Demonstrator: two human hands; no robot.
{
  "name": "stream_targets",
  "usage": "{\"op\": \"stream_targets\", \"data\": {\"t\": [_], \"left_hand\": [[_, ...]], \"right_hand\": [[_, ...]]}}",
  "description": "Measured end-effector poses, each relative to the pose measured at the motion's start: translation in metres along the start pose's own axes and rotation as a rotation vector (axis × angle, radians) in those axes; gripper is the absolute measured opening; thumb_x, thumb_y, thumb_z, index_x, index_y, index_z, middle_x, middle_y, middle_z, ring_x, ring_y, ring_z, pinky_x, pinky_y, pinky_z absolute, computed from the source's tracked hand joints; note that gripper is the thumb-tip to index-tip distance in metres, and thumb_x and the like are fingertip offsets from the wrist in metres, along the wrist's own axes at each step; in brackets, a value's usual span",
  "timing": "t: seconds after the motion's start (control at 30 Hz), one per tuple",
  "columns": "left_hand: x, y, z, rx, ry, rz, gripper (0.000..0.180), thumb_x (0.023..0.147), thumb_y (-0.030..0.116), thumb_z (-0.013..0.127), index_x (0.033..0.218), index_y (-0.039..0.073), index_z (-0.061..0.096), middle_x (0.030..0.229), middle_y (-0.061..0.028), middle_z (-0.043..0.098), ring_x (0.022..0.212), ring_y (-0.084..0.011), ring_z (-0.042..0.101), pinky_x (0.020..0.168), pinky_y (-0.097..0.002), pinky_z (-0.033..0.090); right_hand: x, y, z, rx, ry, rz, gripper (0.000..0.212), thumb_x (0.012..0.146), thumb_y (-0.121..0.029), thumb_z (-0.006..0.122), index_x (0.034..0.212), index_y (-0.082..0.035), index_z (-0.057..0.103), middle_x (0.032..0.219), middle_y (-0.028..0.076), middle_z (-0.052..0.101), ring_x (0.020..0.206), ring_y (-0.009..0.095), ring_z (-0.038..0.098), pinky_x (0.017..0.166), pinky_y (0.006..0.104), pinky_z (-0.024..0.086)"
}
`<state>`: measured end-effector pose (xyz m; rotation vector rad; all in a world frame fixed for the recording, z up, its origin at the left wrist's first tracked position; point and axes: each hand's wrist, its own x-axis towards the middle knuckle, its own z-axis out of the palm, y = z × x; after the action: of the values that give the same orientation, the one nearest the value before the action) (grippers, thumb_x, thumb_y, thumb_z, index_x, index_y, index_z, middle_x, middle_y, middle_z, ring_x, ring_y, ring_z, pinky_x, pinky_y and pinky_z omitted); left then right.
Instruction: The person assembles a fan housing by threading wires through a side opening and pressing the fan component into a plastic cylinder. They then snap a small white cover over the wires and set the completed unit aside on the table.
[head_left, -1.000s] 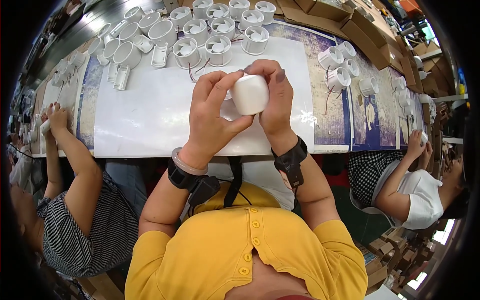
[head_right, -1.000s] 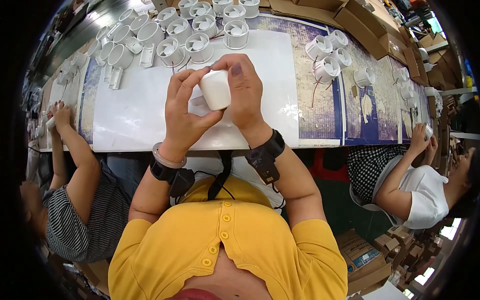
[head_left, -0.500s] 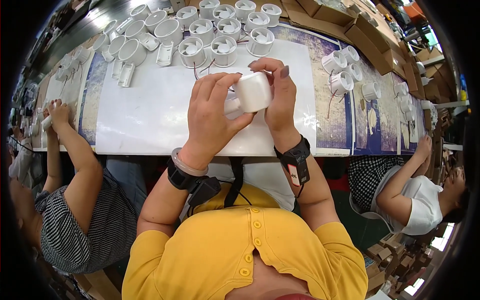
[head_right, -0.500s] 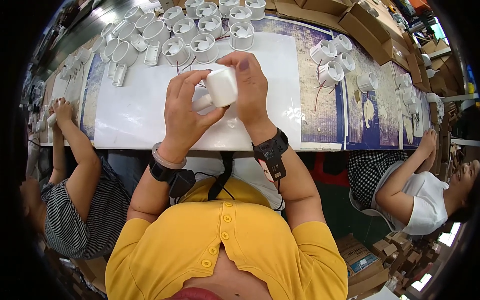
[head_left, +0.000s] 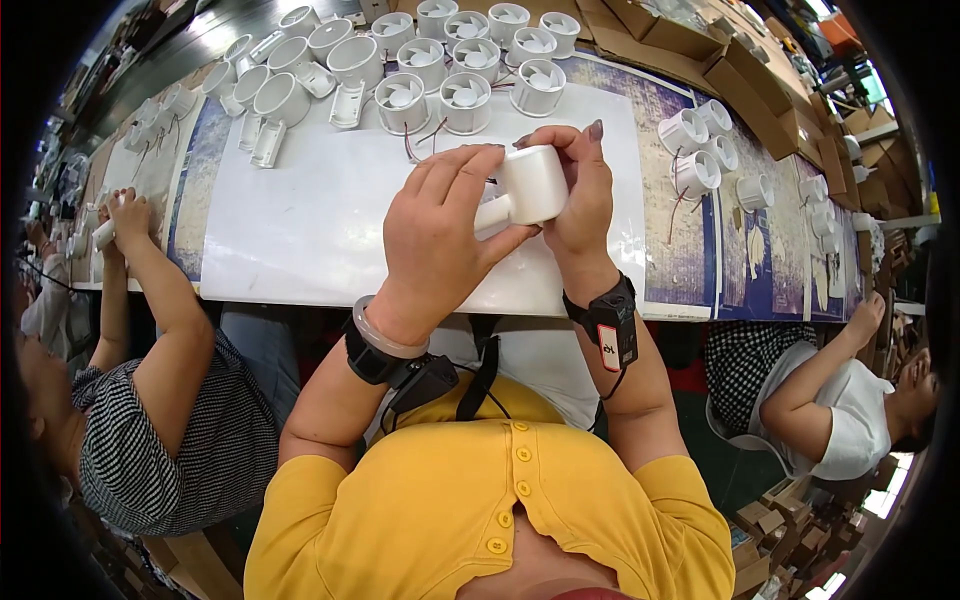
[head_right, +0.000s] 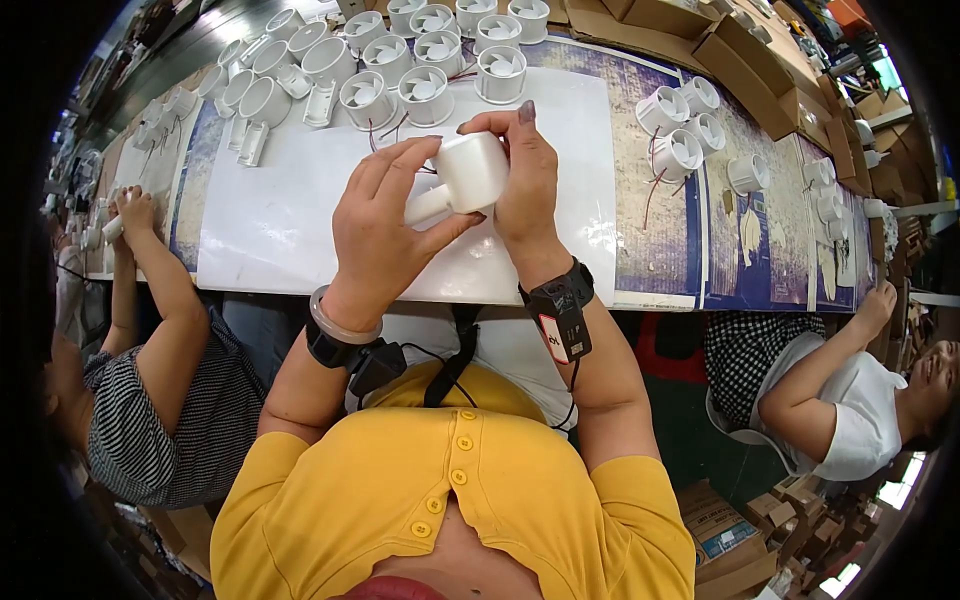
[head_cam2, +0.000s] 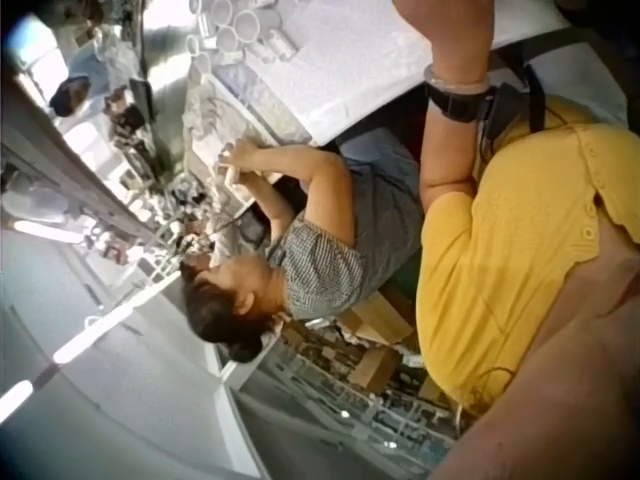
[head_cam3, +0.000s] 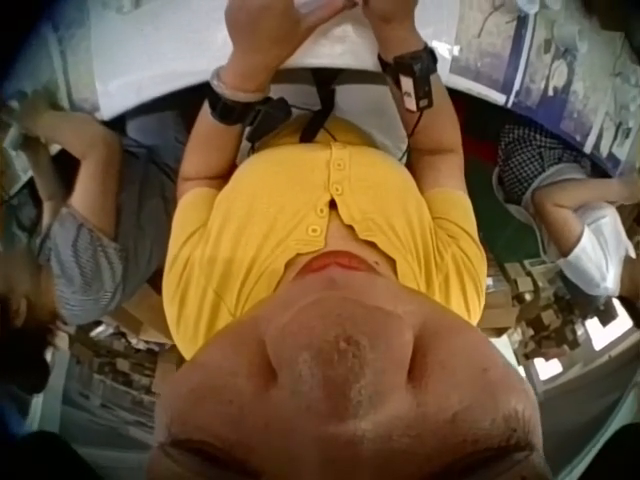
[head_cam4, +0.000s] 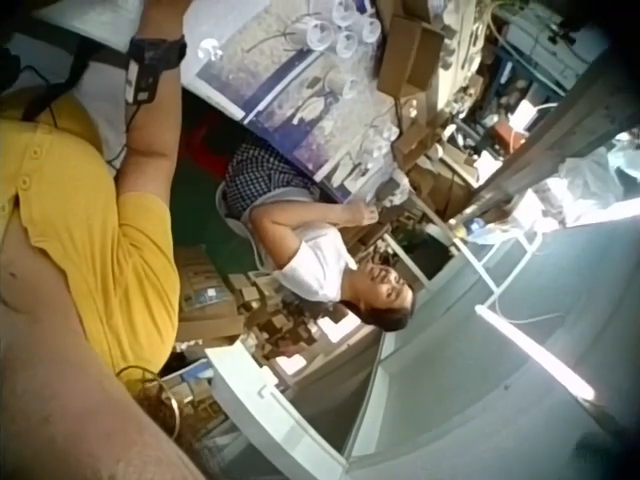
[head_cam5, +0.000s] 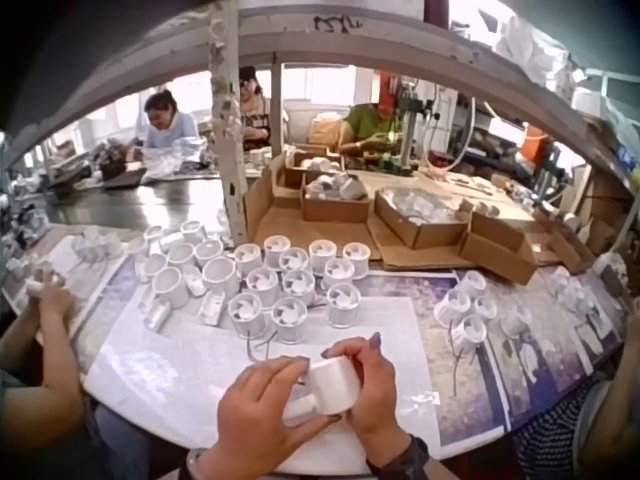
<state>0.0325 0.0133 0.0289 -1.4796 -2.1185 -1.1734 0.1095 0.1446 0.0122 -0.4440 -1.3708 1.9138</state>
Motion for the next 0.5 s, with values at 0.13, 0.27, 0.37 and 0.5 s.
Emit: {"op": "stream_targets", "data": {"t": [0.13,0.27,0.37,0.5], "left_hand": [[0.003,-0.002,0.002,-0.056,0.033,0.043,0.064,0.056,0.019,0.086,0.112,0.006,0.059,0.108,-0.0091,0.062,0.095,-0.0276,0.061,0.079,-0.0354,0.051],[-0.001,-0.005,0.002,-0.071,0.055,0.060,0.061,0.056,0.019,0.086,0.110,0.007,0.060,0.105,-0.0086,0.062,0.092,-0.0257,0.062,0.076,-0.0337,0.052],[-0.006,-0.008,0.000,-0.095,0.025,-0.060,0.061,0.057,0.018,0.086,0.110,0.008,0.060,0.104,-0.0089,0.061,0.090,-0.0230,0.062,0.073,-0.0342,0.052],[-0.006,-0.006,-0.004,-0.425,0.040,-0.173,0.063,0.059,0.015,0.088,0.114,0.008,0.058,0.107,-0.0069,0.059,0.087,-0.0193,0.062,0.070,-0.0325,0.052]], "right_hand": [[-0.001,0.003,0.003,-0.107,-0.031,-0.163,0.053,0.104,-0.042,0.030,0.092,-0.001,0.061,0.089,0.008,0.063,0.079,0.013,0.059,0.072,0.0261,0.048],[-0.003,0.005,0.006,-0.197,-0.032,-0.190,0.050,0.105,-0.040,0.031,0.094,-0.001,0.060,0.091,0.007,0.064,0.077,0.011,0.058,0.069,0.0238,0.048],[0.000,0.016,0.002,-0.151,-0.038,-0.179,0.049,0.105,-0.039,0.030,0.098,-0.001,0.060,0.097,0.009,0.063,0.087,0.015,0.058,0.079,0.0278,0.046],[0.013,0.015,-0.008,0.166,0.041,-0.199,0.042,0.104,-0.036,0.032,0.107,-0.002,0.058,0.101,0.010,0.062,0.097,0.018,0.058,0.089,0.0318,0.045]]}}
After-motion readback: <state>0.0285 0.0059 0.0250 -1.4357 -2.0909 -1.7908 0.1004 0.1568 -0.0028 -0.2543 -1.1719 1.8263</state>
